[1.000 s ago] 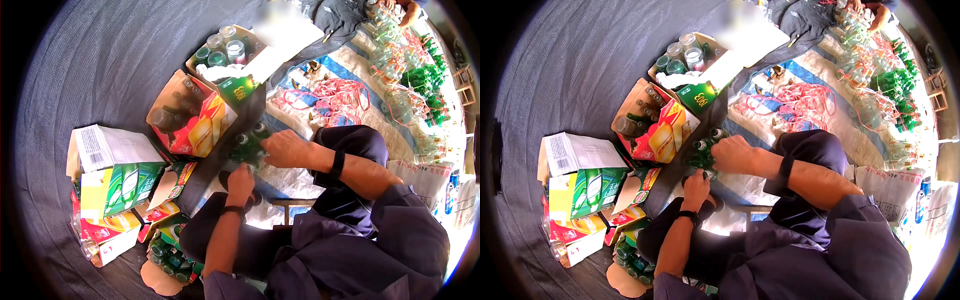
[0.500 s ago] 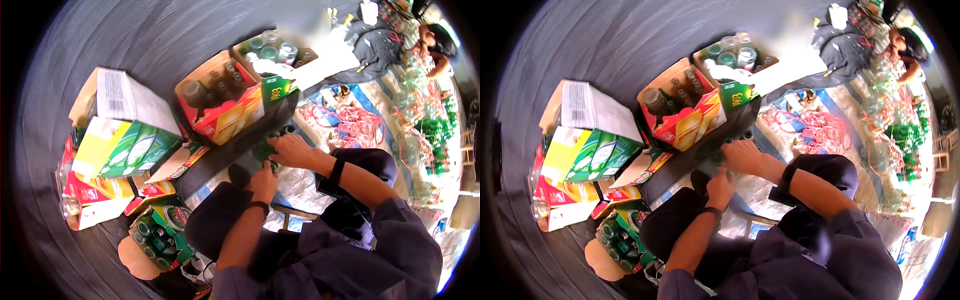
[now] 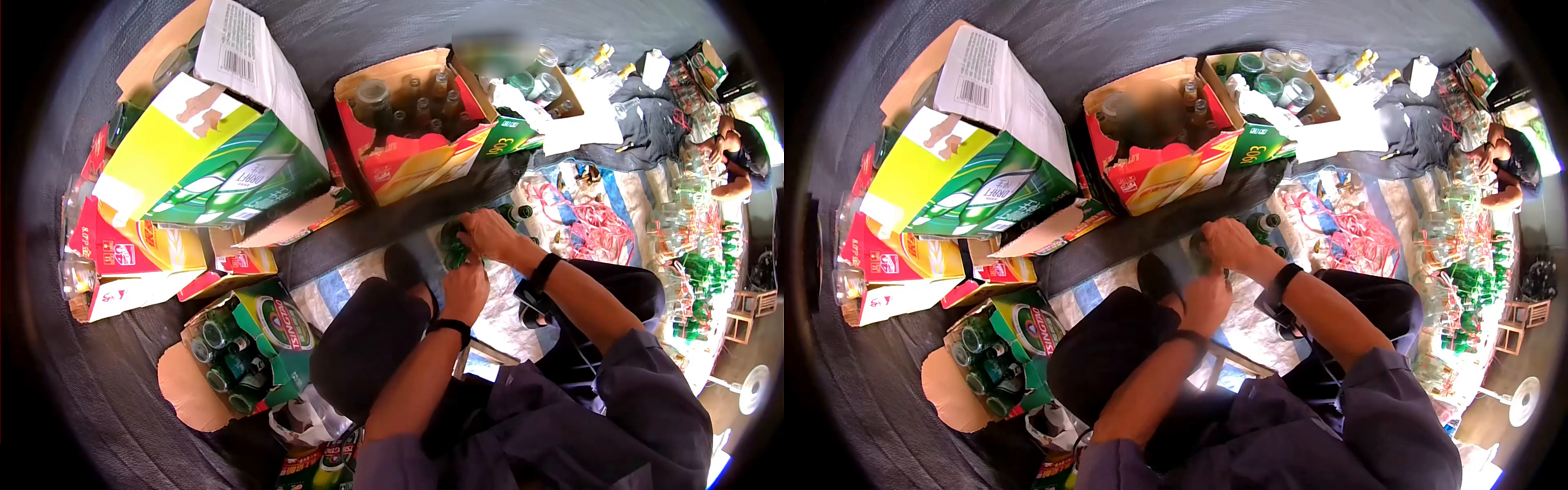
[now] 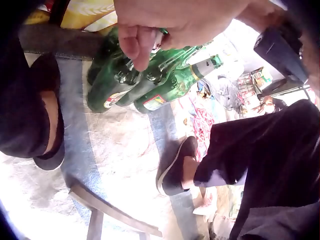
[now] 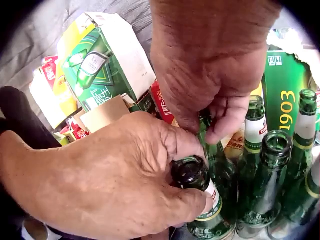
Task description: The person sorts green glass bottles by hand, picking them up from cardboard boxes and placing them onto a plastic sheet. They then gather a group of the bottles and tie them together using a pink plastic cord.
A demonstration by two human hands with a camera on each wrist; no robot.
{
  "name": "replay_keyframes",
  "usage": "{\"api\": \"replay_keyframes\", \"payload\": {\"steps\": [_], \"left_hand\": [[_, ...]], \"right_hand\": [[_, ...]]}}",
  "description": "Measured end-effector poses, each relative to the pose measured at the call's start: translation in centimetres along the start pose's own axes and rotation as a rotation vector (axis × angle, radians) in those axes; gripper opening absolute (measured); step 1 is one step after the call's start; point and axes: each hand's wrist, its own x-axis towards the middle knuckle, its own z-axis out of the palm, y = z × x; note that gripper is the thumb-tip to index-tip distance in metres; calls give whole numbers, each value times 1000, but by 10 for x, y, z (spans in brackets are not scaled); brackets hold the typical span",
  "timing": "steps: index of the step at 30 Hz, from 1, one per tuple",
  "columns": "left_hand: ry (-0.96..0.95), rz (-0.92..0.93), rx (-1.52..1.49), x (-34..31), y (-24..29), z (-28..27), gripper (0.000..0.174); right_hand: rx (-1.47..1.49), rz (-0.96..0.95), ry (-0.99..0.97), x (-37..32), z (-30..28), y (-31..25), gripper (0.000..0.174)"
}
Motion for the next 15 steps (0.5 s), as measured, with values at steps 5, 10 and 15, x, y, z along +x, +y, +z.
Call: {"api": "replay_keyframes", "payload": {"steps": [5, 10, 15], "left_hand": [[-34, -12, -42, 0, -7, 12, 43], [34, 48, -20, 4, -6, 10, 16], [-4, 34, -22, 7, -5, 4, 19]], "right_hand": [[13, -18, 30, 2, -6, -6, 24], [-3, -21, 66, 5, -5, -6, 23], [-11, -45, 84, 7, -7, -3, 22]]}}
